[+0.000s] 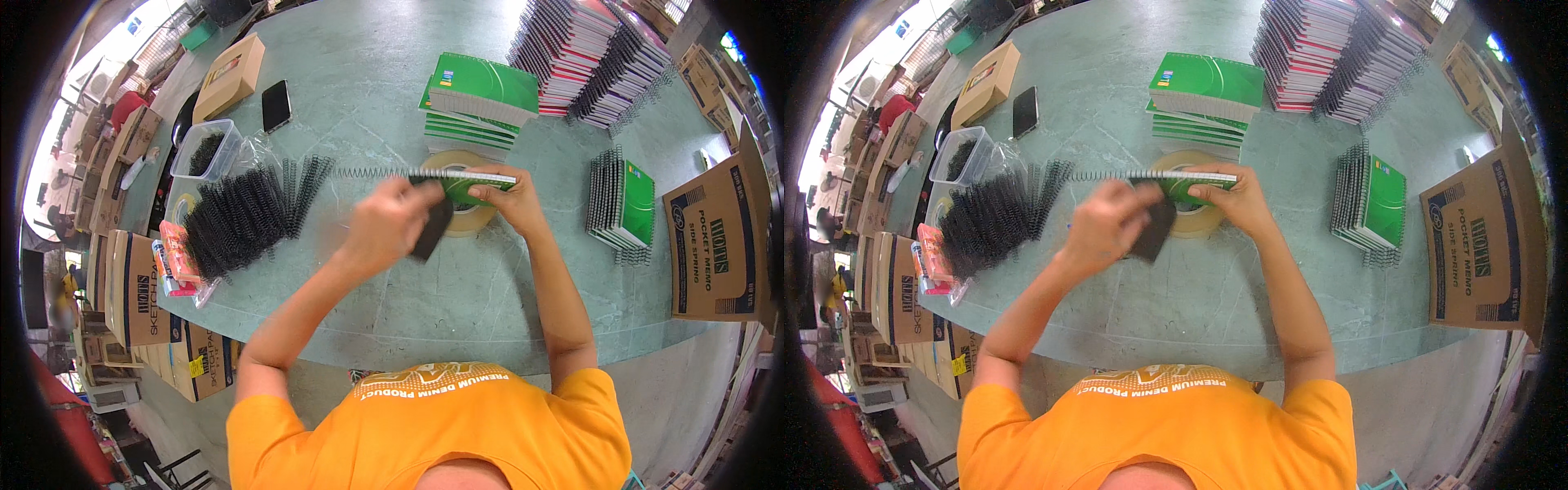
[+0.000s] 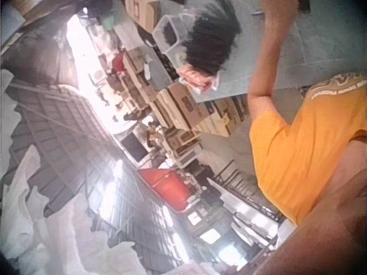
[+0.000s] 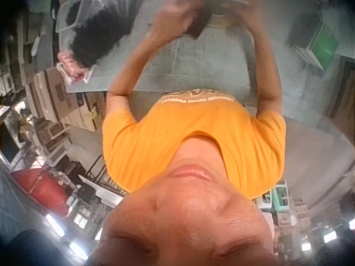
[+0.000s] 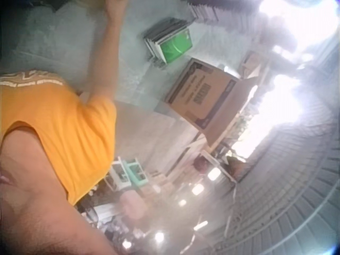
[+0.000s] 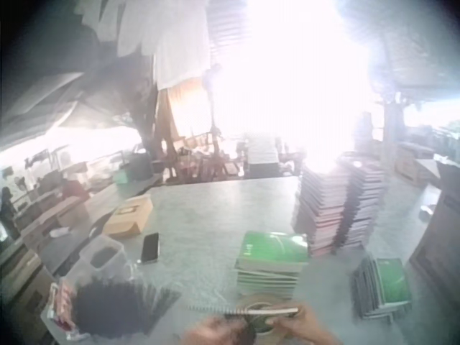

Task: The person assembles a notebook by inserting a spiral binding through the pre-punched holes of a stack of green and white papers, using a small blue tool to guide the spiral, and then placing the finished notebook onto a stack.

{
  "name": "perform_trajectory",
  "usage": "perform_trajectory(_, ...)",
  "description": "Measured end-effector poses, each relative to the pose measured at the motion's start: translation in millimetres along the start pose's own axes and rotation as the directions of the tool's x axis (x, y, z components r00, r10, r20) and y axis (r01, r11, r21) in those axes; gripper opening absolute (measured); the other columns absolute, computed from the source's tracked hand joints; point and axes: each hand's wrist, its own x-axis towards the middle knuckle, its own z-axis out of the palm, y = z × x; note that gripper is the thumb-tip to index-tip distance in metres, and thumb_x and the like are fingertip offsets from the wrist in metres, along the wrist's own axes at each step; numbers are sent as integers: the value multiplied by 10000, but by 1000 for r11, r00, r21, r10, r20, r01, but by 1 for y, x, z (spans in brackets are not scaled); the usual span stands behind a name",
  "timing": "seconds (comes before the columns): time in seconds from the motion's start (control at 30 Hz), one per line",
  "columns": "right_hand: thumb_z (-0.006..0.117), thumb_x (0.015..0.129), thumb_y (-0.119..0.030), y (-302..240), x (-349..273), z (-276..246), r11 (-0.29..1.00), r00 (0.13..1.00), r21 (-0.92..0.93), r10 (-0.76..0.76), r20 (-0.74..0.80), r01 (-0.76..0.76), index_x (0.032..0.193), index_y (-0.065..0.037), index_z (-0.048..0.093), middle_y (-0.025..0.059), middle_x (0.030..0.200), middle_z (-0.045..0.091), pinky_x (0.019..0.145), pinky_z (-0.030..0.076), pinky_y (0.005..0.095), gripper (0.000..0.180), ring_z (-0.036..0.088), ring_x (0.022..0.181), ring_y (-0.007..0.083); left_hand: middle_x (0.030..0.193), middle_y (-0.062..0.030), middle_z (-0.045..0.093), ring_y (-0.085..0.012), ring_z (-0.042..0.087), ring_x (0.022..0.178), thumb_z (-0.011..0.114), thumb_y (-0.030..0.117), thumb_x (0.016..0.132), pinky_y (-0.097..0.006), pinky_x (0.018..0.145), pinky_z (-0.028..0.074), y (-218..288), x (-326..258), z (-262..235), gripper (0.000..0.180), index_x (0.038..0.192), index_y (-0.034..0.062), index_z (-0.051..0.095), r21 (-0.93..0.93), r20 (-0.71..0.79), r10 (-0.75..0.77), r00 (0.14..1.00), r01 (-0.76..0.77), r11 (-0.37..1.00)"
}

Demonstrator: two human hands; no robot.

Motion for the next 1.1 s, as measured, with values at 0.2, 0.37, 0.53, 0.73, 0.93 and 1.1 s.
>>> perform_trajectory(0.2, 710, 750, -28, 0, -4, 3, 1000, 999, -13, -18, -26, 18, 1004, 1, 669, 49, 949, 676, 809, 466, 255, 259, 595, 877, 113, 817, -86, 546, -249, 577, 783, 676, 18, 716, -307, 715, 469, 3, 16, -7, 350, 1054, 99, 642, 7, -272, 12, 962, -11, 1000)
perform_trajectory(0.37, 694, 758, -10, 0, -7, -1, 997, 1000, -69, -24, -8, 23, 1019, -10, 670, 43, 958, 676, 784, 466, 242, 262, 587, 856, 100, 833, -88, 547, -242, 560, 752, 682, 16, 711, -312, 680, 470, 14, 21, -18, 381, 1076, 118, 644, -21, -308, 35, 951, -43, 999)
perform_trajectory(0.53, 690, 769, -23, 1, -10, -2, 995, 999, -94, -15, 33, 18, 1018, -6, 663, 17, 933, 674, 764, 461, 234, 251, 571, 844, 73, 841, -77, 560, -189, 574, 748, 684, -11, 709, -307, 658, 472, 11, 13, 9, 350, 1046, 77, 647, -80, 15, 83, 996, -82, 993)
perform_trajectory(0.73, 664, 786, 0, 4, -15, -4, 992, 1000, -127, 2, 19, 1, 1052, -2, 643, 18, 929, 670, 764, 458, 243, 267, 564, 846, 74, 848, -68, 557, -201, 595, 755, 688, 0, 712, -321, 660, 487, 17, 27, 8, 348, 1044, 98, 652, -97, -183, 32, 983, -50, 994)
perform_trajectory(0.93, 583, 808, 56, 8, -15, -7, 992, 996, -125, 16, 91, -4, 1093, -1, 620, 11, 970, 659, 781, 453, 241, 293, 548, 877, 68, 836, -97, 565, -250, 587, 779, 699, 25, 703, -324, 708, 478, 30, 43, 1, 364, 1050, 128, 657, -68, -298, 72, 952, -96, 993)
perform_trajectory(1.1, 536, 795, 93, 3, -17, -5, 993, 987, -113, 39, 155, -21, 1113, -8, 615, 3, 976, 657, 797, 455, 247, 343, 541, 896, 59, 839, -99, 573, -238, 564, 764, 698, 40, 724, -324, 650, 454, 27, 46, 6, 356, 1071, 92, 636, -127, -285, 27, 958, -66, 990)
